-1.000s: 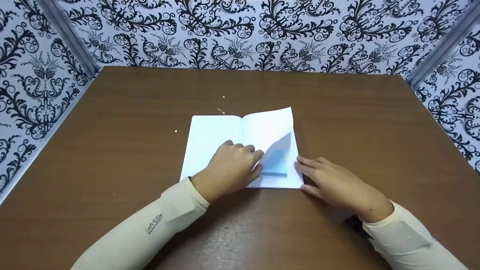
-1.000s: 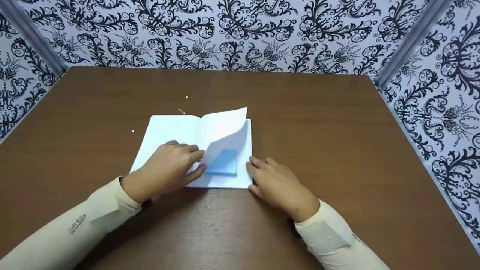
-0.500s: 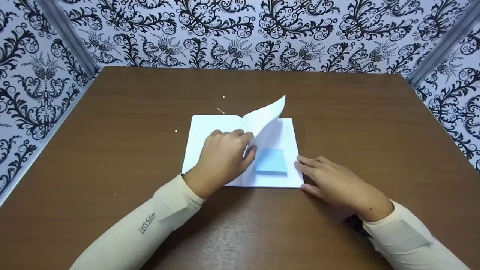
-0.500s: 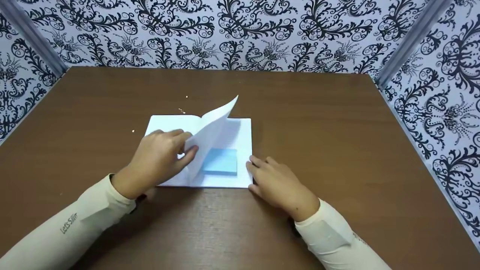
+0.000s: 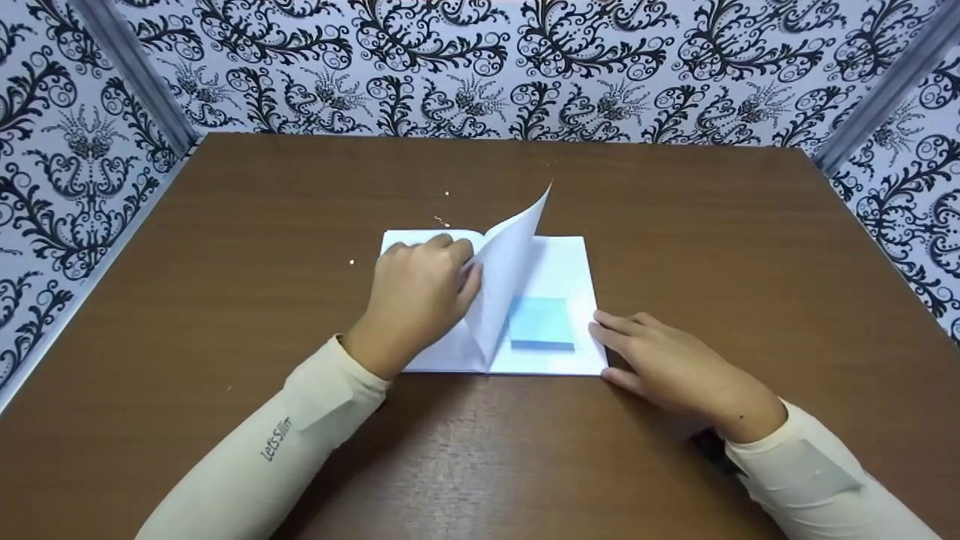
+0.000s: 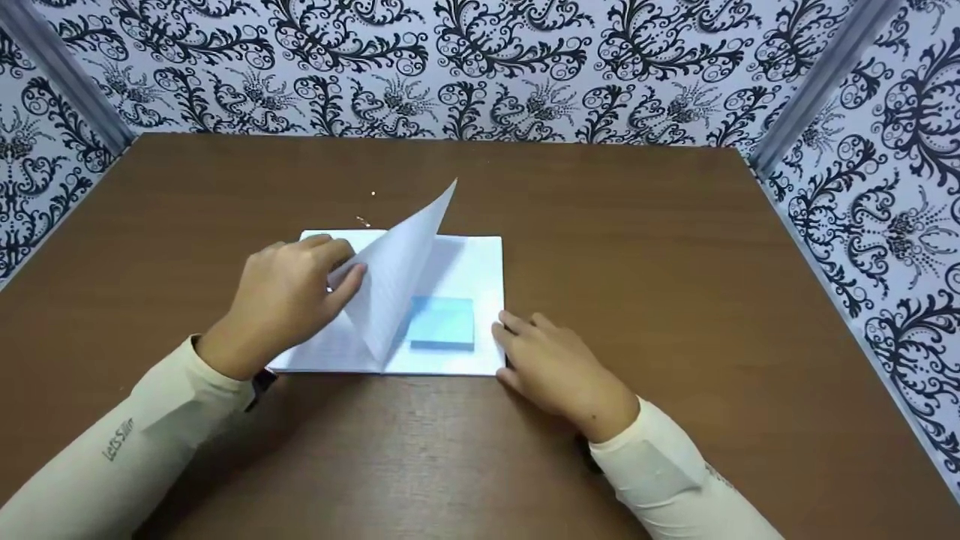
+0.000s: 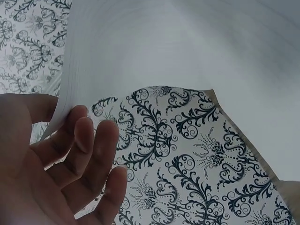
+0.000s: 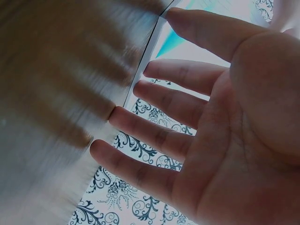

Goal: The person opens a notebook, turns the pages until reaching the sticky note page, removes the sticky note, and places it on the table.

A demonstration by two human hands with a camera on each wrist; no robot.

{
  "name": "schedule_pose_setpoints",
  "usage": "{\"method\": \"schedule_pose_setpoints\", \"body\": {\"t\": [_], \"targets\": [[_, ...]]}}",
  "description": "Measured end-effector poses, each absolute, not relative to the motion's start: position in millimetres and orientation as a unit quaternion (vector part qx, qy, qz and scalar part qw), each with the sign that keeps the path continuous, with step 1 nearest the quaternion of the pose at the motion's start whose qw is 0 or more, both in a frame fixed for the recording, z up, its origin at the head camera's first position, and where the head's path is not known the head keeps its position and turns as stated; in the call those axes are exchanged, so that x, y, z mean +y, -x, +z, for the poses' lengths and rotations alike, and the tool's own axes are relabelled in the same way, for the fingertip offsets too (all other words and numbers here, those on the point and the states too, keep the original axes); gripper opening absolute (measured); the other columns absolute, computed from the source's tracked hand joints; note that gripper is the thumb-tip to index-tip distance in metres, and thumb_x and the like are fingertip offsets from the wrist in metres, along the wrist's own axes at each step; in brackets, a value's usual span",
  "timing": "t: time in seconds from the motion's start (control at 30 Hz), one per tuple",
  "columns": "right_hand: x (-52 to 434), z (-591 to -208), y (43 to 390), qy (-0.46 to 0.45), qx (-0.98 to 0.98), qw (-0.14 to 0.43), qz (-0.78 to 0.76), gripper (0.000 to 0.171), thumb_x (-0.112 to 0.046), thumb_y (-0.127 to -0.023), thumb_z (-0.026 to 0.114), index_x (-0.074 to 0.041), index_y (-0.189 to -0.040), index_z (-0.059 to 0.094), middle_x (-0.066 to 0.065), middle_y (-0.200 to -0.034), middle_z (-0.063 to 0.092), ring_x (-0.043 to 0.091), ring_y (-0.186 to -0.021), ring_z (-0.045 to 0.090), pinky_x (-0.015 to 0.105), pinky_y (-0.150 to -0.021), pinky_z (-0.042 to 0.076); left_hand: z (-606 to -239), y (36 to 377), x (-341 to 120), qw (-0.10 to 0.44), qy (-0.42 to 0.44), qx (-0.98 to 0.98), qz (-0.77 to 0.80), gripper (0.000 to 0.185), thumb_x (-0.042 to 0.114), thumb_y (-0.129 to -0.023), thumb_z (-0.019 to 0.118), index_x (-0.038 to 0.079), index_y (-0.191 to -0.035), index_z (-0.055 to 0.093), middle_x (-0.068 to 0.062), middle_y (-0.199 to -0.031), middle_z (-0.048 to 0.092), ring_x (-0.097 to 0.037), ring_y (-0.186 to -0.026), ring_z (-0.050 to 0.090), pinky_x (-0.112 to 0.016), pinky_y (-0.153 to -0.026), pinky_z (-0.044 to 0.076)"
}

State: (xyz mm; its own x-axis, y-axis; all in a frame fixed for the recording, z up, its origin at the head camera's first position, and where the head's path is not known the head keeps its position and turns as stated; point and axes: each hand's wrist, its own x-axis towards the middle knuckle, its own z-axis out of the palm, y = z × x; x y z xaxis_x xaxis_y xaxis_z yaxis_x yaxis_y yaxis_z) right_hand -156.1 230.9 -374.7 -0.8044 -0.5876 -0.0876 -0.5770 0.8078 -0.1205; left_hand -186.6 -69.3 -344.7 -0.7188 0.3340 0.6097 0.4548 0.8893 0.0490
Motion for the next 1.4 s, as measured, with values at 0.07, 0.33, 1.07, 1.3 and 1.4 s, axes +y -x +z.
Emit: {"method": "schedule_pose_setpoints", "body": {"t": [0.07, 0.33, 1.07, 1.3, 1.4], "targets": [[231.4, -374.9, 156.5, 0.309, 0.948, 0.059, -0.043, 0.058, -0.028, -0.096, 0.066, -0.004, -0.146, 0.049, 0.014, -0.154, 0.046, 0.036, -0.126, 0.055, 0.055, -0.093, 0.051, -344.6, 188.3, -72.0, 0.301, 0.206, -0.926, -0.1, 0.027, 0.02, -0.092, 0.063, 0.01, -0.067, 0.059, -0.005, -0.062, 0.057, -0.025, -0.049, 0.055, -0.044, -0.046, 0.041], [231.0, -373.1, 157.3, 0.314, 0.947, 0.055, -0.04, 0.057, -0.029, -0.096, 0.065, -0.004, -0.146, 0.05, 0.014, -0.153, 0.047, 0.036, -0.124, 0.055, 0.055, -0.092, 0.051, -343.9, 193.7, -81.7, 0.252, 0.17, -0.95, -0.068, 0.037, 0.02, -0.092, 0.063, 0.01, -0.057, 0.058, -0.007, -0.058, 0.058, -0.021, -0.048, 0.052, -0.039, -0.04, 0.036], [227.3, -374.9, 158.2, 0.304, 0.95, 0.061, -0.04, 0.058, -0.029, -0.096, 0.066, -0.004, -0.145, 0.05, 0.013, -0.153, 0.048, 0.035, -0.127, 0.054, 0.054, -0.094, 0.051, -357.2, 175.6, -125.5, 0.224, 0.18, -0.958, 0.021, 0.035, 0.014, -0.081, 0.07, 0.009, -0.052, 0.051, -0.004, -0.046, 0.046, -0.014, -0.049, 0.025, -0.033, -0.038, 0.023], [228.6, -375.5, 157.0, 0.301, 0.951, 0.061, -0.044, 0.058, -0.029, -0.096, 0.066, -0.004, -0.146, 0.05, 0.012, -0.153, 0.048, 0.034, -0.127, 0.054, 0.054, -0.094, 0.05, -356.3, 173.1, -133.7, 0.19, 0.179, -0.965, 0.036, 0.033, 0.015, -0.078, 0.071, 0.009, -0.052, 0.051, -0.003, -0.046, 0.045, -0.016, -0.047, 0.033, -0.039, -0.037, 0.034], [229.7, -375.4, 156.6, 0.3, 0.951, 0.059, -0.044, 0.058, -0.03, -0.096, 0.066, -0.004, -0.145, 0.05, 0.012, -0.153, 0.048, 0.033, -0.126, 0.055, 0.053, -0.094, 0.051, -356.6, 173.8, -135.8, 0.16, 0.18, -0.97, 0.037, 0.034, 0.016, -0.078, 0.071, 0.009, -0.053, 0.051, -0.005, -0.048, 0.048, -0.017, -0.046, 0.037, -0.041, -0.038, 0.037]]}}
